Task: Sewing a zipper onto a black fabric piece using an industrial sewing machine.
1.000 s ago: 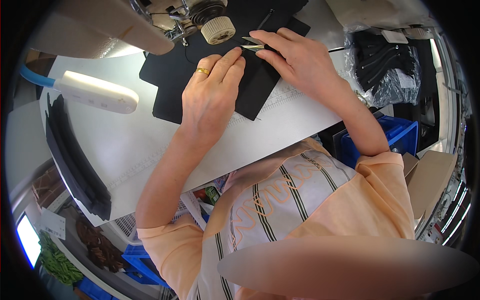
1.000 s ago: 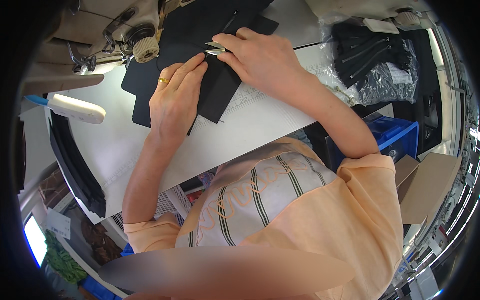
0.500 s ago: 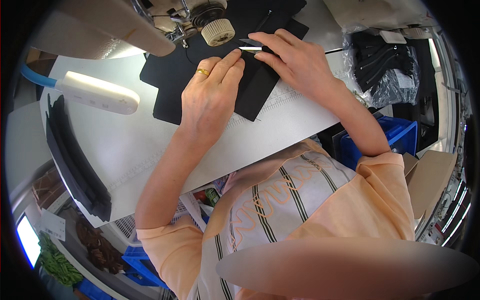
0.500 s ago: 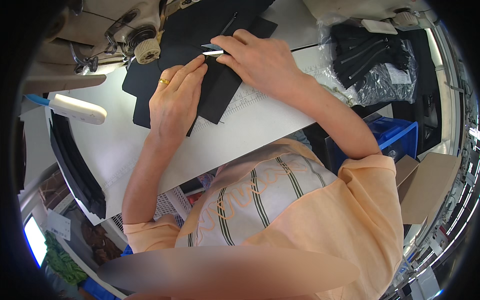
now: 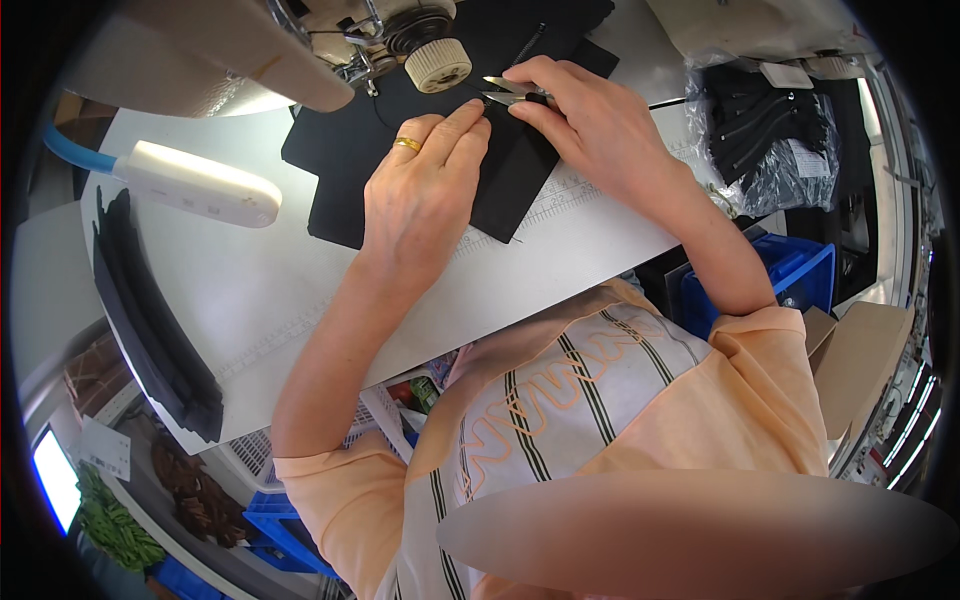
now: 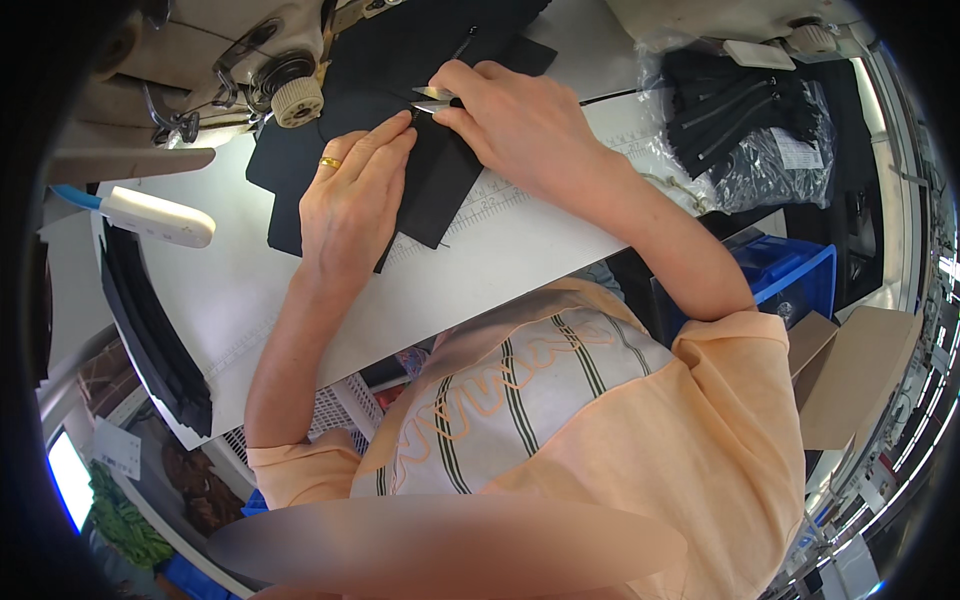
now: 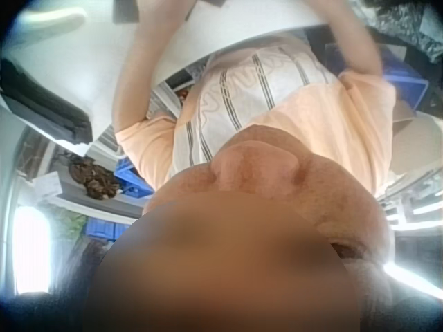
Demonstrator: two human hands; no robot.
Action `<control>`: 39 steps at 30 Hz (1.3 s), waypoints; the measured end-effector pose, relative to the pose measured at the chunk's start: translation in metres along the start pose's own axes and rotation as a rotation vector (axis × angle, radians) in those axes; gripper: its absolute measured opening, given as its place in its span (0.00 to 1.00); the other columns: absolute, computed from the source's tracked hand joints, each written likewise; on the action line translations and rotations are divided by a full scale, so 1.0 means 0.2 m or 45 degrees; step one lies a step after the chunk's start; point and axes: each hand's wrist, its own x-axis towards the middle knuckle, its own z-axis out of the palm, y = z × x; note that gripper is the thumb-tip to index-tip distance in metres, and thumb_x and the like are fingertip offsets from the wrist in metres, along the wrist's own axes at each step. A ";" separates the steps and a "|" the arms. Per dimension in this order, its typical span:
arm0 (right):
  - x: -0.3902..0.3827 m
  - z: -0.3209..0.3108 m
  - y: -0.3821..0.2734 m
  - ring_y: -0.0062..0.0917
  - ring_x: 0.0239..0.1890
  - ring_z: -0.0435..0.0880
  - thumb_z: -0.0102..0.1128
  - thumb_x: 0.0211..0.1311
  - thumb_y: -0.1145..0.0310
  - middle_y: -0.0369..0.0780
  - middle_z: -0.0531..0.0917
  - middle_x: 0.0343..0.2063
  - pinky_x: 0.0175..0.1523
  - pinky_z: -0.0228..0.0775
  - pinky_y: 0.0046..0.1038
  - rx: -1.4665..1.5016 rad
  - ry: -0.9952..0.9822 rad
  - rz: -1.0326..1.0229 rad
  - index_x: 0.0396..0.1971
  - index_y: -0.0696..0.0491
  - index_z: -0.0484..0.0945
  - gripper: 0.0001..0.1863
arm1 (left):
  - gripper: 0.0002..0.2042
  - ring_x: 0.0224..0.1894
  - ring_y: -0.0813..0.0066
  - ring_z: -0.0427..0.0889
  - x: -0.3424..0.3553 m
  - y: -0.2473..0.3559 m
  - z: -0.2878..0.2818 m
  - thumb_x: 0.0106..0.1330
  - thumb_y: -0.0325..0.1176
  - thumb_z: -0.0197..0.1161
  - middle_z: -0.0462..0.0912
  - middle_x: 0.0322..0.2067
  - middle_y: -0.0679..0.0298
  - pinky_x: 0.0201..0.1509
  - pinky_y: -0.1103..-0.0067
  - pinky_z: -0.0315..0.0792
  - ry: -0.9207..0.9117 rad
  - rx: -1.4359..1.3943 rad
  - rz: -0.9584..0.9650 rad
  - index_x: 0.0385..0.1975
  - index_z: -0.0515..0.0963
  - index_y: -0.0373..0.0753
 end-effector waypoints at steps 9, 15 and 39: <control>0.04 -0.01 0.06 0.36 0.26 0.82 0.60 0.62 0.61 0.40 0.81 0.24 0.29 0.73 0.35 0.012 -0.049 -0.113 0.37 0.50 0.75 0.10 | 0.12 0.39 0.70 0.81 0.00 0.00 0.00 0.48 0.21 0.64 0.84 0.42 0.63 0.39 0.80 0.79 -0.004 0.010 0.020 0.35 0.80 0.34; 0.01 -0.03 0.05 0.35 0.28 0.82 0.61 0.61 0.61 0.40 0.82 0.27 0.32 0.73 0.34 0.155 -0.072 -0.008 0.42 0.50 0.77 0.12 | 0.12 0.41 0.68 0.81 -0.01 0.01 0.01 0.49 0.21 0.64 0.84 0.45 0.62 0.41 0.79 0.79 -0.014 0.049 0.056 0.35 0.80 0.33; -0.15 -0.25 0.35 0.28 0.24 0.81 0.63 0.61 0.61 0.40 0.85 0.33 0.34 0.73 0.26 -0.038 0.217 0.274 0.47 0.51 0.81 0.16 | 0.11 0.40 0.66 0.80 0.04 0.00 -0.01 0.52 0.18 0.60 0.83 0.44 0.63 0.39 0.79 0.78 -0.136 0.111 0.077 0.34 0.73 0.36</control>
